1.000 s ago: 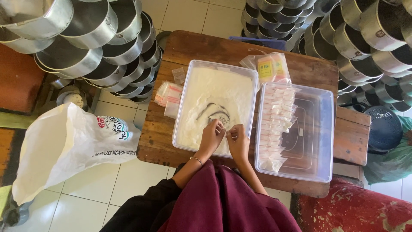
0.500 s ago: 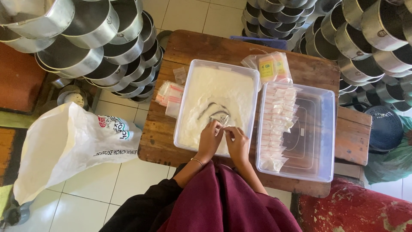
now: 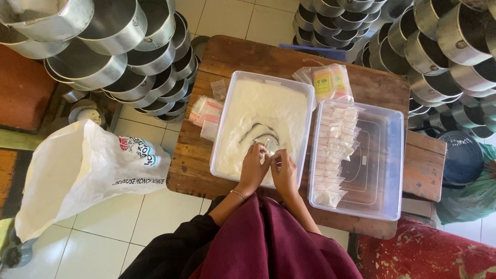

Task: The person uses a spoon to transfer white powder into small plastic bags, then places the filled bags into a clear plastic container.

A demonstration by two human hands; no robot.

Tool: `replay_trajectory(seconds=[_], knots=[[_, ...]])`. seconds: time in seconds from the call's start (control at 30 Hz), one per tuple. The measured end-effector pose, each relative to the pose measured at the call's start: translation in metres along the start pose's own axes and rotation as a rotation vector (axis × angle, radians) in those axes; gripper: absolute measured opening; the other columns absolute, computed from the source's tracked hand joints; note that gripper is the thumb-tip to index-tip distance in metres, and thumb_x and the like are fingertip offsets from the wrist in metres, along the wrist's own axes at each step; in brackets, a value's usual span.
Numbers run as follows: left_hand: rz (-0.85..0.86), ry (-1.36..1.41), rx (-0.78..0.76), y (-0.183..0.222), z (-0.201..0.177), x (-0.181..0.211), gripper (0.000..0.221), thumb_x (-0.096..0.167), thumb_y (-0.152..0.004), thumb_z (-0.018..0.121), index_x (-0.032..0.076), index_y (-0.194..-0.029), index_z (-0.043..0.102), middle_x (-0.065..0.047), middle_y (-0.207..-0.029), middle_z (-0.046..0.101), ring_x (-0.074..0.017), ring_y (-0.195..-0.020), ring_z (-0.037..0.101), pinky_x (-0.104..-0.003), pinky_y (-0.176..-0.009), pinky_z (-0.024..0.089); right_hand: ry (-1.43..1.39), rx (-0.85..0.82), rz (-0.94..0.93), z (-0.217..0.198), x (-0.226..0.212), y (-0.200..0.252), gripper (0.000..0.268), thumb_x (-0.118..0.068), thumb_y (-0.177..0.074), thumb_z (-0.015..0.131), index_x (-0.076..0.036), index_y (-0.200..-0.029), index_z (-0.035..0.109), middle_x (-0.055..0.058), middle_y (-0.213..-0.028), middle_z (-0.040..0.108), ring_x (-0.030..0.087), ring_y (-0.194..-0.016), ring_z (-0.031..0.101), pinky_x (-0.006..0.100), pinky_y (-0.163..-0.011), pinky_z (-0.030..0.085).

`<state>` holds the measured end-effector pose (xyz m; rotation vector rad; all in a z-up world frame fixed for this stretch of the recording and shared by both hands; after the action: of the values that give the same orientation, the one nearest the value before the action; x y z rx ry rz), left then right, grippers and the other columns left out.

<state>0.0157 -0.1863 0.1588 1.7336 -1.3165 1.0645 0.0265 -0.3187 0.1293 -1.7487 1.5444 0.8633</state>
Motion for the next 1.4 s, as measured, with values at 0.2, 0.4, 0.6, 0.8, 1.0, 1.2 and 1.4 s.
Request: replay_trajectory(seconds=[0.2, 0.4, 0.6, 0.8, 1.0, 1.2, 1.4], knots=[[-0.032, 0.046, 0.018, 0.001, 0.003, -0.008, 0.011, 0.013, -0.092, 0.056, 0.006, -0.097, 0.061, -0.016, -0.094, 0.063, -0.0390, -0.085, 0.072, -0.043, -0.075, 0.061, 0.068, -0.001, -0.041, -0.003, -0.022, 0.002, 0.015, -0.007, -0.094, 0.063, -0.016, -0.104, 0.057, 0.012, -0.088, 0.070, 0.034, -0.076, 0.076, 0.043, -0.070, 0.062], [-0.013, 0.047, 0.062, 0.001, 0.007, -0.019, 0.015, 0.006, -0.091, 0.055, 0.001, -0.100, 0.066, -0.022, -0.090, 0.069, -0.0435, -0.084, 0.072, -0.046, -0.072, 0.060, 0.113, 0.024, -0.125, -0.002, -0.019, 0.002, 0.015, -0.002, -0.092, 0.062, -0.016, -0.095, 0.066, 0.007, -0.090, 0.069, 0.031, -0.077, 0.076, 0.037, -0.068, 0.063], [-0.032, 0.003, 0.055, 0.000, -0.001, -0.006, 0.017, 0.007, -0.092, 0.056, 0.001, -0.103, 0.068, -0.024, -0.088, 0.069, -0.0459, -0.084, 0.071, -0.049, -0.070, 0.059, 0.058, 0.060, -0.129, -0.005, -0.027, 0.002, 0.017, -0.003, -0.089, 0.066, -0.016, -0.100, 0.069, 0.009, -0.087, 0.066, 0.030, -0.076, 0.073, 0.034, -0.068, 0.062], [-0.096, 0.035, 0.042, -0.001, -0.001, -0.012, 0.020, 0.012, -0.092, 0.062, 0.008, -0.110, 0.068, -0.022, -0.090, 0.072, -0.0423, -0.088, 0.073, -0.048, -0.075, 0.060, 0.014, 0.059, -0.106, -0.007, -0.029, -0.002, 0.020, -0.010, -0.088, 0.074, -0.012, -0.107, 0.071, 0.013, -0.088, 0.068, 0.031, -0.078, 0.074, 0.036, -0.067, 0.062], [-0.216, 0.143, 0.028, -0.003, 0.009, -0.044, 0.021, 0.016, -0.088, 0.066, 0.006, -0.106, 0.060, -0.016, -0.086, 0.073, -0.0338, -0.083, 0.075, -0.043, -0.072, 0.059, 0.029, -0.005, -0.079, -0.004, -0.021, -0.002, 0.019, -0.009, -0.086, 0.073, -0.013, -0.105, 0.075, 0.012, -0.087, 0.070, 0.030, -0.079, 0.075, 0.034, -0.070, 0.062], [-0.196, 0.072, 0.003, 0.002, 0.000, -0.024, 0.015, 0.009, -0.086, 0.063, 0.008, -0.100, 0.060, -0.014, -0.079, 0.070, -0.0301, -0.079, 0.075, -0.039, -0.068, 0.060, 0.089, 0.052, -0.027, -0.008, -0.014, -0.002, 0.005, -0.015, -0.088, 0.072, -0.017, -0.092, 0.075, 0.009, -0.078, 0.071, 0.030, -0.072, 0.074, 0.038, -0.064, 0.061], [-0.006, -0.030, -0.064, 0.000, 0.000, -0.016, 0.020, -0.001, -0.087, 0.061, 0.006, -0.105, 0.058, -0.017, -0.088, 0.062, -0.0403, -0.083, 0.072, -0.046, -0.072, 0.061, 0.132, 0.058, 0.034, -0.002, -0.005, -0.001, 0.009, -0.017, -0.088, 0.070, -0.021, -0.095, 0.072, 0.006, -0.078, 0.073, 0.029, -0.072, 0.075, 0.040, -0.067, 0.060]])
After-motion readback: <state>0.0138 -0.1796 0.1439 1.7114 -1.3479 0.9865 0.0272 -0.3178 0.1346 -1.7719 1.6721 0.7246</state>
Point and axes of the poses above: each hand's wrist, its own y-axis away from the middle knuckle, its own z-axis out of the palm, x = y × z, the point moved 4 cm from there along -y, towards the middle knuckle
